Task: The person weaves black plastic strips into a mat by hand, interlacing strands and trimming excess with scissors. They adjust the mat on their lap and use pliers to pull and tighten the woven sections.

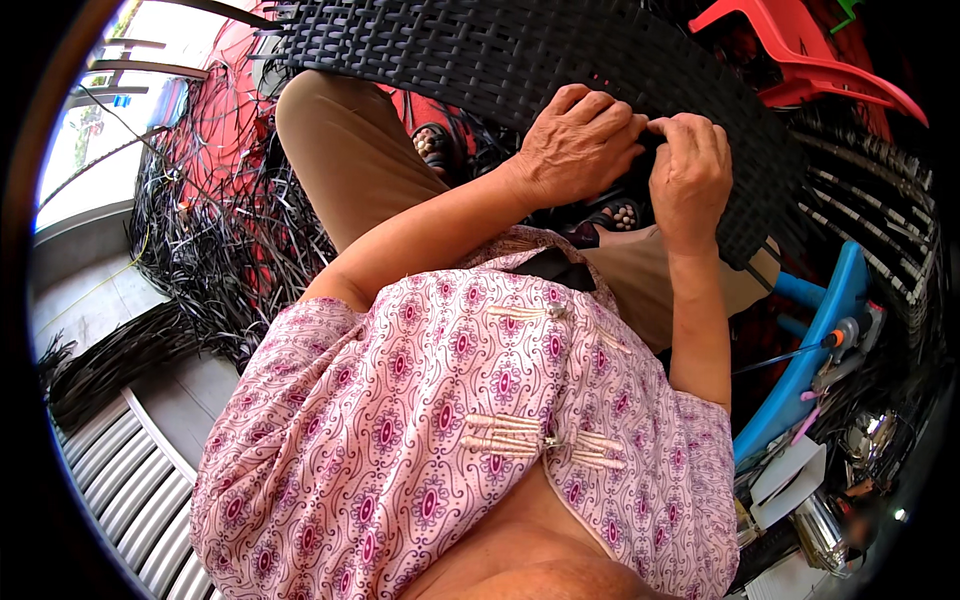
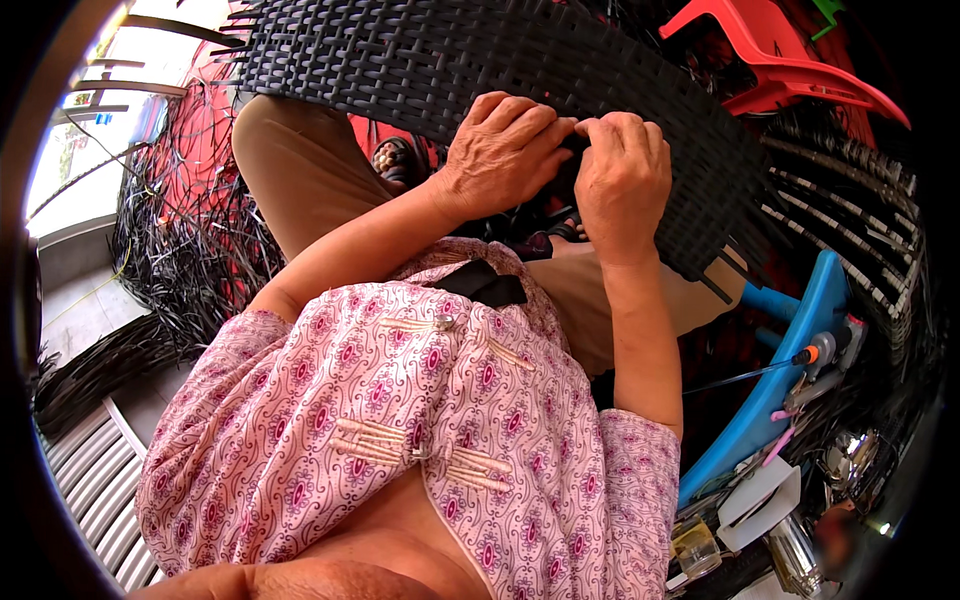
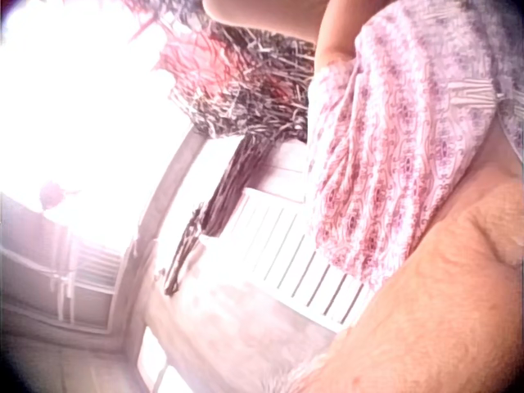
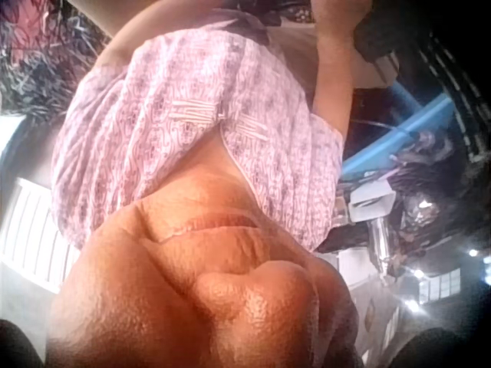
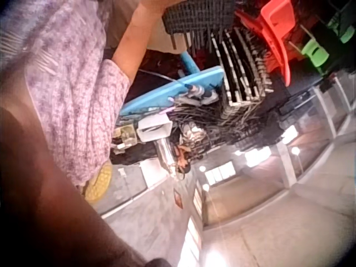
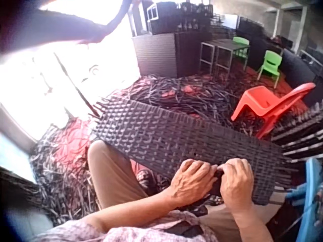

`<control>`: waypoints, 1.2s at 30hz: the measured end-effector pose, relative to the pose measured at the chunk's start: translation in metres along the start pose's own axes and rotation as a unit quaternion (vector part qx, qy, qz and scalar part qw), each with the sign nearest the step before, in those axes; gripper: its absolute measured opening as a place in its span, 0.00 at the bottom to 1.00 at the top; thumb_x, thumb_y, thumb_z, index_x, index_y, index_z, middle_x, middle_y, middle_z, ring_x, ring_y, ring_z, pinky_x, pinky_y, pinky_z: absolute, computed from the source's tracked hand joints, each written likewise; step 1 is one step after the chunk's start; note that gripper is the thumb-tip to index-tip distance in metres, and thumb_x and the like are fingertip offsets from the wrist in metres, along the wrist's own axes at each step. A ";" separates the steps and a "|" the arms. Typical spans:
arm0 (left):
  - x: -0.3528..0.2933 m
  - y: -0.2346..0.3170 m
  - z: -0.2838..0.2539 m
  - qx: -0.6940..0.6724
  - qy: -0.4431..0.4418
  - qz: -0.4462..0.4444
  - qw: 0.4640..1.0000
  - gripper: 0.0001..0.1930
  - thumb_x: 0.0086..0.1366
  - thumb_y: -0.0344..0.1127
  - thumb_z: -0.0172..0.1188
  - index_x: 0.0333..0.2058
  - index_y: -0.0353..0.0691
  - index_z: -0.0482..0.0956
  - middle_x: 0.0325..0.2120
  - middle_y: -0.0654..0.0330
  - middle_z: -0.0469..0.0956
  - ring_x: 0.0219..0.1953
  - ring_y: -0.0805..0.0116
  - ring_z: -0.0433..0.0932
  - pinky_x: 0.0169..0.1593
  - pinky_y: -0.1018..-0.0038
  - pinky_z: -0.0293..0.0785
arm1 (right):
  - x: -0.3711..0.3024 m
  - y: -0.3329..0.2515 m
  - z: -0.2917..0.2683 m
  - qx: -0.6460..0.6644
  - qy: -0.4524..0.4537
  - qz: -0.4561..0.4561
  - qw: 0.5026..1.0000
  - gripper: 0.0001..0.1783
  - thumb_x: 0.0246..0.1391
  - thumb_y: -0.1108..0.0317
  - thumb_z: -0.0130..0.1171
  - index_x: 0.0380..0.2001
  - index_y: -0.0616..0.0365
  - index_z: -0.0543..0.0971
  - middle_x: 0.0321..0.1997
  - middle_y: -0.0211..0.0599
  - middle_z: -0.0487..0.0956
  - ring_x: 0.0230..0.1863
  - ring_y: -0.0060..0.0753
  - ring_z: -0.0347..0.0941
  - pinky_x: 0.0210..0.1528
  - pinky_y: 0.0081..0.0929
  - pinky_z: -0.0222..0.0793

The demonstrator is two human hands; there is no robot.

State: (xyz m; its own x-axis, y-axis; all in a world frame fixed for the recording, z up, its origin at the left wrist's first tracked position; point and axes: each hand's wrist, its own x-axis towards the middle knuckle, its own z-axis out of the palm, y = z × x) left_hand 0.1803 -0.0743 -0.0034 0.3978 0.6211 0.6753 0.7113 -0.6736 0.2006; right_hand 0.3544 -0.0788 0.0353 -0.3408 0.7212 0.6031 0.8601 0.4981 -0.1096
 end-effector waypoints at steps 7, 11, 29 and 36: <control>-0.001 -0.001 0.002 -0.009 0.046 0.002 0.999 0.20 0.51 0.39 0.71 0.45 0.48 0.84 0.38 0.66 0.73 0.45 0.66 0.73 0.54 0.64 0.67 | 0.017 0.005 -0.003 0.090 -0.036 0.046 0.994 0.06 0.52 0.75 0.62 0.34 0.53 0.81 0.35 0.33 0.79 0.40 0.40 0.78 0.42 0.36 0.75; -0.002 -0.002 0.001 -0.001 0.036 0.007 0.999 0.20 0.50 0.39 0.72 0.45 0.48 0.85 0.37 0.66 0.72 0.44 0.66 0.73 0.54 0.64 0.67 | 0.034 0.017 -0.005 0.125 -0.106 0.041 0.986 0.07 0.53 0.68 0.68 0.34 0.55 0.80 0.33 0.33 0.80 0.33 0.41 0.80 0.33 0.35 0.75; -0.009 -0.003 0.004 -0.013 0.068 0.013 0.998 0.17 0.52 0.41 0.71 0.41 0.46 0.84 0.39 0.63 0.75 0.46 0.65 0.76 0.56 0.63 0.71 | 0.046 0.005 0.000 0.063 -0.123 -0.076 0.987 0.16 0.44 0.79 0.64 0.38 0.48 0.85 0.32 0.32 0.70 0.35 0.34 0.76 0.34 0.32 0.77; -0.011 -0.012 -0.009 -0.082 0.065 -0.021 0.994 0.16 0.54 0.39 0.71 0.42 0.47 0.84 0.40 0.62 0.76 0.46 0.62 0.76 0.55 0.63 0.70 | 0.042 -0.003 0.003 0.047 -0.126 -0.056 0.989 0.14 0.48 0.78 0.63 0.37 0.48 0.85 0.32 0.32 0.69 0.36 0.35 0.75 0.36 0.35 0.77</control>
State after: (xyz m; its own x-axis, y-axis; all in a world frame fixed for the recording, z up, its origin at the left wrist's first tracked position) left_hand 0.1618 -0.0765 -0.0072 0.2842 0.5995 0.7483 0.6174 -0.7115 0.3356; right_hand 0.3360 -0.0487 0.0583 -0.5258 0.7507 0.3999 0.7768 0.6153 -0.1338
